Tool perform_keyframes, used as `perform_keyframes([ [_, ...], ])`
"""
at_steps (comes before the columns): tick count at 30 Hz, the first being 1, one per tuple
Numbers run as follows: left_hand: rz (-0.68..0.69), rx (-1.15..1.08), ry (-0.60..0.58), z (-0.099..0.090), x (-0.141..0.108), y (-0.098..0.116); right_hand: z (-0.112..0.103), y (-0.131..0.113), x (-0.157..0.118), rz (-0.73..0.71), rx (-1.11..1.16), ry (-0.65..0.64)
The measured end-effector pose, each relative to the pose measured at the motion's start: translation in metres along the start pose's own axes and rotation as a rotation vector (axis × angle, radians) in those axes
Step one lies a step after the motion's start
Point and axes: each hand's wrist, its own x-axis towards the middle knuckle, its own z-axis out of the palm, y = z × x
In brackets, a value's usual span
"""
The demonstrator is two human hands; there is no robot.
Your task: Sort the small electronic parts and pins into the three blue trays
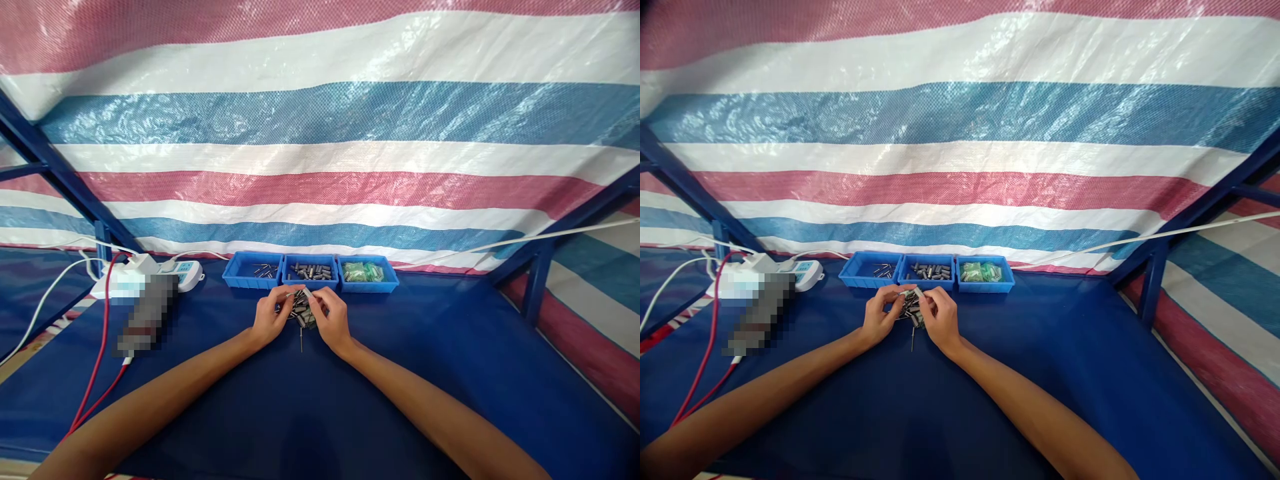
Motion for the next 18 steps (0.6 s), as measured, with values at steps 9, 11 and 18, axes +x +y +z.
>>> perform_keyframes([
  [9, -0.006, -0.024, -0.006, -0.0006, -0.0013, -0.0018, 0.0017, 0.0036, -0.0005, 0.004, 0.013, 0.027],
  [11, -0.004, -0.032, -0.006, -0.0008, -0.0017, -0.002, 0.0025, 0.0047, -0.0004, 0.01, 0.016, 0.038],
  [18, 0.012, -0.067, 0.0, -0.0015, -0.0032, -0.0027, 0.004, 0.0067, 0.0001, 0.011, 0.003, 0.055],
])
